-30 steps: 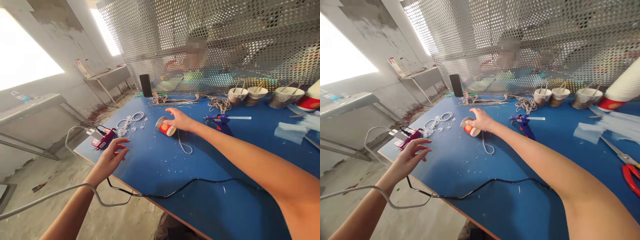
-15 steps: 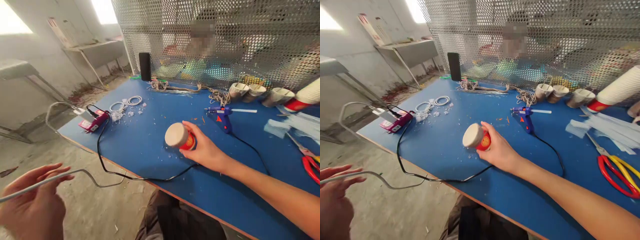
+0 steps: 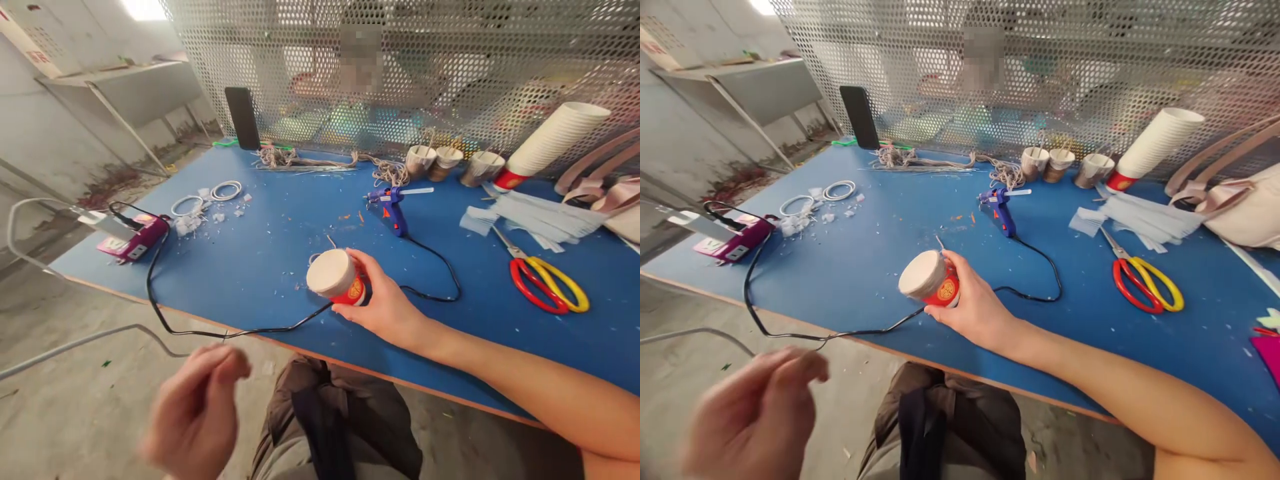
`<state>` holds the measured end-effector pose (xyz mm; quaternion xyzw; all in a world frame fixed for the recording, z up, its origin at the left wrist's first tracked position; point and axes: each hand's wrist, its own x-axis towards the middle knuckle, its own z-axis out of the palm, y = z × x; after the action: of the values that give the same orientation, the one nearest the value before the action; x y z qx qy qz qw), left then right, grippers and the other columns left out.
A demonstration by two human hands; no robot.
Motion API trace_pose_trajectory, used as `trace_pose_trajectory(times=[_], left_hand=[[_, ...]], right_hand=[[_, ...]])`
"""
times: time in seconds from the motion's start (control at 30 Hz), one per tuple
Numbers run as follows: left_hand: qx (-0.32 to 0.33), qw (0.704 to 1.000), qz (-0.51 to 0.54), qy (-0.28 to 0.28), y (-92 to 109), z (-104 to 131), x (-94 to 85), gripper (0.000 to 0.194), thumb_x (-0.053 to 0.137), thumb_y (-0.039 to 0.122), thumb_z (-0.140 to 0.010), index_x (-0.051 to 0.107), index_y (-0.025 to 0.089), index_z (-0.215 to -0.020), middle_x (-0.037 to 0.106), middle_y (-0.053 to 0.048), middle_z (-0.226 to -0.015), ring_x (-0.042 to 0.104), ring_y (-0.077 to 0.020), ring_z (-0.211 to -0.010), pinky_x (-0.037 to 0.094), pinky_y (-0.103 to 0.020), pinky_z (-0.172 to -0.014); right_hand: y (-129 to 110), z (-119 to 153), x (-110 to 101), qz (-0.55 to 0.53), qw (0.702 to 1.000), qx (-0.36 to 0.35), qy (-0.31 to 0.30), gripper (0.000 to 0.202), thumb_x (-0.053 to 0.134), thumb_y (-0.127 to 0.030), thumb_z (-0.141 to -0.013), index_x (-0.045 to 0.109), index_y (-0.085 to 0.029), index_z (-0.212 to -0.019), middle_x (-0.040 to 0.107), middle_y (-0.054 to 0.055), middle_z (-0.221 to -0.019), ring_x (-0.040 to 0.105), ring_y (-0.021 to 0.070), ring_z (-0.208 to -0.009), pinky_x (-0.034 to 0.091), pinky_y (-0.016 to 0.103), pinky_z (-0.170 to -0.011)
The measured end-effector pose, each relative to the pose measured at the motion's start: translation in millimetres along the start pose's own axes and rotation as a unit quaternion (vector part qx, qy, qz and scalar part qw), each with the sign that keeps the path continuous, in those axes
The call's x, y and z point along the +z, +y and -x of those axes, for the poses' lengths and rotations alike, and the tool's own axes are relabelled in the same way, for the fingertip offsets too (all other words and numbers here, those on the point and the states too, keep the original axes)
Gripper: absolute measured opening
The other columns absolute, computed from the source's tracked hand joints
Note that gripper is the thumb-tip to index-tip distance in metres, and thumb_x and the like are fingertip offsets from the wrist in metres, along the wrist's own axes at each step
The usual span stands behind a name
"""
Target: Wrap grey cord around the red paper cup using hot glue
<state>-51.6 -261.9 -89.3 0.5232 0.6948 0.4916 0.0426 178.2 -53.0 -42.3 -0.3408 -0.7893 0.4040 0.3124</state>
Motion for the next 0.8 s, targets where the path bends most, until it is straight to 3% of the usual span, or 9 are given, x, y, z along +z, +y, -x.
trace_pose_trajectory(times=[0.1,0.17,0.23,0.33,0.43,0.5,0.57,0.67,0.8], left_hand=[[0.124,0.989,0.079,-0.022,78.0,-66.8,72.6,0.027,0.054,0.010,-0.083,0.060,0.027,-0.102,0.060,-0.004,-0.101,0.061,-0.0173,-0.087,0.055,-0.029,-0.062],[0.126,0.986,0.088,-0.066,98.7,-88.0,97.6,0.027,0.051,0.009,-0.085,0.058,0.024,-0.107,0.058,-0.007,-0.112,0.059,-0.0182,-0.098,0.056,-0.031,-0.072],[0.136,0.984,0.060,-0.098,100.8,-95.2,109.2,0.023,0.050,0.011,-0.086,0.057,0.021,-0.106,0.059,-0.008,-0.111,0.059,-0.0181,-0.099,0.055,-0.032,-0.077],[0.199,0.975,0.011,-0.098,92.0,-101.8,115.3,0.018,0.050,0.009,-0.086,0.059,0.019,-0.097,0.064,-0.007,-0.097,0.059,-0.0185,-0.097,0.052,-0.035,-0.084],[0.241,0.966,-0.042,-0.083,86.7,-118.1,115.8,0.018,0.052,0.008,-0.085,0.060,0.019,-0.098,0.063,-0.006,-0.092,0.057,-0.0183,-0.092,0.051,-0.034,-0.081],[0.264,0.956,-0.091,-0.094,86.2,-132.1,113.9,0.019,0.051,0.009,-0.086,0.062,0.018,-0.099,0.062,-0.006,-0.088,0.056,-0.0184,-0.089,0.050,-0.034,-0.079],[0.283,0.940,-0.134,-0.138,86.4,-144.5,111.2,0.022,0.048,0.009,-0.086,0.063,0.018,-0.100,0.061,-0.007,-0.087,0.054,-0.0190,-0.087,0.051,-0.034,-0.077],[0.287,0.922,-0.167,-0.197,86.2,-156.3,107.6,0.031,0.040,0.007,-0.086,0.062,0.018,-0.106,0.062,-0.008,-0.093,0.054,-0.0206,-0.094,0.051,-0.037,-0.082],[0.269,0.936,-0.156,-0.162,88.3,-157.0,98.0,0.040,0.039,0.004,-0.084,0.057,0.019,-0.116,0.059,-0.010,-0.115,0.052,-0.0217,-0.109,0.048,-0.041,-0.091]], right_hand=[[3.7,2.4,-3.7,0.021,0.999,-0.031,0.007,0.075,0.072,-0.023,-0.069,0.030,-0.023,-0.132,0.050,0.015,-0.129,0.050,0.0268,-0.118,0.043,0.048,-0.099],[7.3,2.2,-5.5,0.027,0.999,-0.042,0.007,0.077,0.073,-0.027,-0.069,0.029,-0.022,-0.132,0.049,0.016,-0.129,0.049,0.0275,-0.120,0.042,0.049,-0.099],[11.0,-0.5,-6.7,0.022,0.999,-0.043,0.007,0.076,0.072,-0.030,-0.071,0.029,-0.021,-0.132,0.048,0.017,-0.130,0.049,0.0277,-0.120,0.042,0.049,-0.098],[16.1,-8.9,-8.8,0.008,0.999,-0.037,-0.006,0.078,0.072,-0.031,-0.070,0.027,-0.019,-0.134,0.048,0.018,-0.131,0.048,0.0279,-0.121,0.042,0.048,-0.098],[21.7,-20.7,-13.4,0.018,0.999,-0.042,-0.021,0.078,0.070,-0.033,-0.072,0.027,-0.016,-0.135,0.044,0.020,-0.135,0.045,0.0288,-0.124,0.040,0.049,-0.101],[26.2,-29.1,-17.3,0.040,0.997,-0.063,-0.016,0.067,0.063,-0.031,-0.078,0.031,-0.014,-0.134,0.044,0.019,-0.136,0.043,0.0284,-0.126,0.039,0.049,-0.102],[31.3,-36.8,-20.3,0.062,0.994,-0.085,-0.006,0.055,0.057,-0.025,-0.081,0.039,-0.014,-0.131,0.047,0.017,-0.133,0.044,0.0271,-0.125,0.039,0.047,-0.103],[39.0,-45.6,-21.2,0.064,0.995,-0.074,-0.001,0.047,0.054,-0.017,-0.079,0.046,-0.014,-0.125,0.052,0.014,-0.128,0.048,0.0260,-0.120,0.040,0.045,-0.102],[45.8,-49.0,-19.0,0.025,0.999,-0.026,0.001,0.046,0.053,-0.013,-0.077,0.048,-0.017,-0.122,0.056,0.011,-0.123,0.054,0.0241,-0.112,0.047,0.043,-0.094]])
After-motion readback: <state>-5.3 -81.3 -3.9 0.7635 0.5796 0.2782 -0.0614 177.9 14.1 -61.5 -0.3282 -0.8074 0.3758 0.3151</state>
